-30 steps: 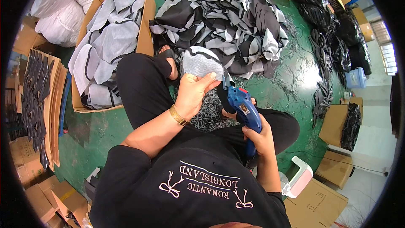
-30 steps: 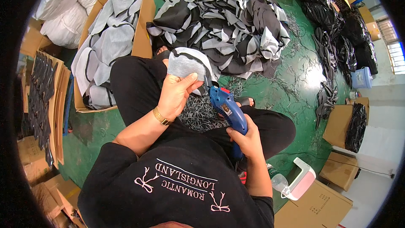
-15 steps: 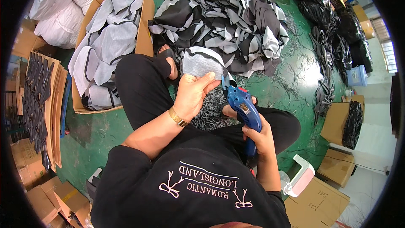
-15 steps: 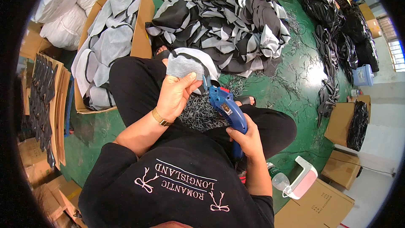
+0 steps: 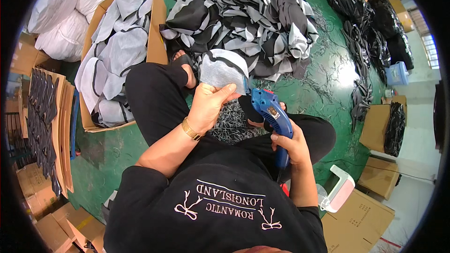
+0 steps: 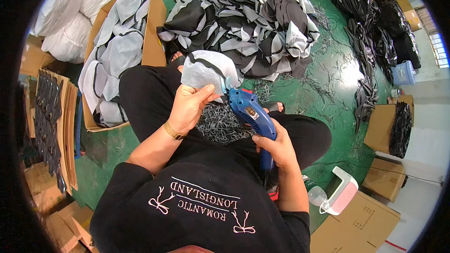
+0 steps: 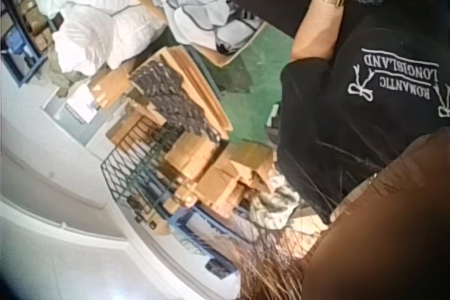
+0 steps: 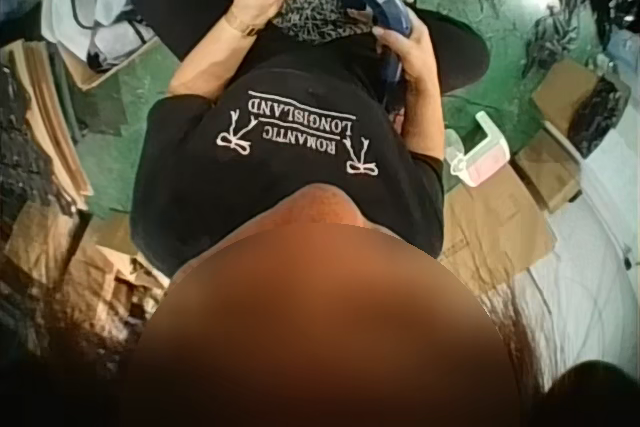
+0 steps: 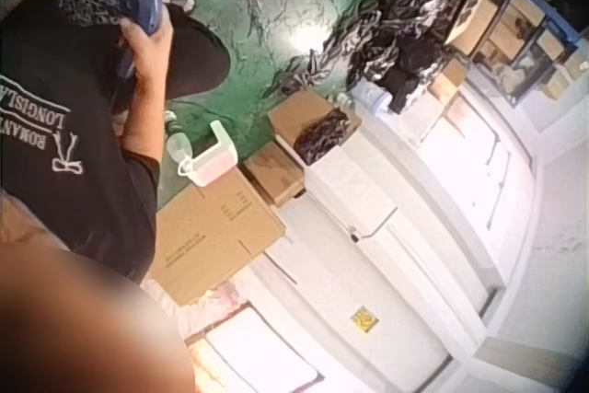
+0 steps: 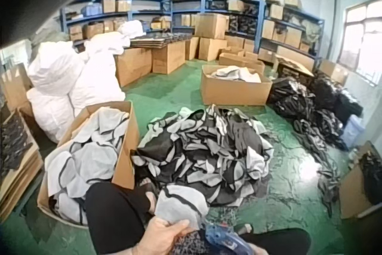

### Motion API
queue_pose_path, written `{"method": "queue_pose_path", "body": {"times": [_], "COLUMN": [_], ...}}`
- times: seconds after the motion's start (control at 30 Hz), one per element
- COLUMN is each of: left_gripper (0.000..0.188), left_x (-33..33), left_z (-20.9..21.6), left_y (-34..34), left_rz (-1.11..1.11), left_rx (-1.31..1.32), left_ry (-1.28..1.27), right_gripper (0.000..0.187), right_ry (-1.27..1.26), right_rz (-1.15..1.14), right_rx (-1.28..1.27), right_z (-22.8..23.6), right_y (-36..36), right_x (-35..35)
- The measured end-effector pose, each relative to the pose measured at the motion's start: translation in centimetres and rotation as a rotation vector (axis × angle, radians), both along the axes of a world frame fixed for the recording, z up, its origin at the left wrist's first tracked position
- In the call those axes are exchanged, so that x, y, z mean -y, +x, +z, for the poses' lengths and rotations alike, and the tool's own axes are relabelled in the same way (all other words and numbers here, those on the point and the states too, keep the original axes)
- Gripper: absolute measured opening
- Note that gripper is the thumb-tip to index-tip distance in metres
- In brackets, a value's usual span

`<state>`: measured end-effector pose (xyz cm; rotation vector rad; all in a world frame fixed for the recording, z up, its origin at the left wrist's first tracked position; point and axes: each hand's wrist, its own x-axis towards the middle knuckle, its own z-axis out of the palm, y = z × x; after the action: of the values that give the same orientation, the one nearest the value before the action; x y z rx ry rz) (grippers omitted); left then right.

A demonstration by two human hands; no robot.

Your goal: Using a hot glue gun to apply adhesive to the edges of fabric pieces for shoe manufacturing.

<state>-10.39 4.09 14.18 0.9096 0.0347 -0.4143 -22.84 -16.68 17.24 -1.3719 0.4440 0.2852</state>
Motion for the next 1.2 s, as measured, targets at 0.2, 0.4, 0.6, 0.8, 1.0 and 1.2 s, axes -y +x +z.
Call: {"method": "queue_pose_path", "body": {"times": [0.2,0.4,0.6,0.8,1.0,1.2], "left_gripper": [0.012,0.018,0.04,0.031,0.022,0.023], "left_x": [-1.1,-0.3,1.1,0.4,-0.4,-0.4], "left_z": [-0.9,-0.2,1.0,0.1,1.2,0.9], "left_y": [0.3,-0.3,-1.6,-0.8,0.7,1.1], "left_rz": [-0.188,-0.298,-0.223,-0.16,-0.066,-0.042], "left_rx": [0.031,-0.057,-0.091,-0.066,-0.107,-0.098], "left_ry": [0.094,-0.005,-0.061,0.075,0.112,0.028], "right_gripper": [0.04,0.041,0.05,0.044,0.041,0.042], "right_ry": [0.07,-0.091,-0.503,-0.237,-0.084,-0.149], "right_rz": [-0.004,-0.119,-0.013,-0.025,-0.07,0.028], "right_rx": [0.035,0.199,0.343,0.2,0.213,0.038], "right_z": [0.3,2.3,-0.4,-0.3,0.1,0.5], "right_y": [1.0,4.3,6.2,5.0,1.2,-1.4], "right_x": [0.0,-1.1,-3.2,-2.8,-0.1,-0.1]}}
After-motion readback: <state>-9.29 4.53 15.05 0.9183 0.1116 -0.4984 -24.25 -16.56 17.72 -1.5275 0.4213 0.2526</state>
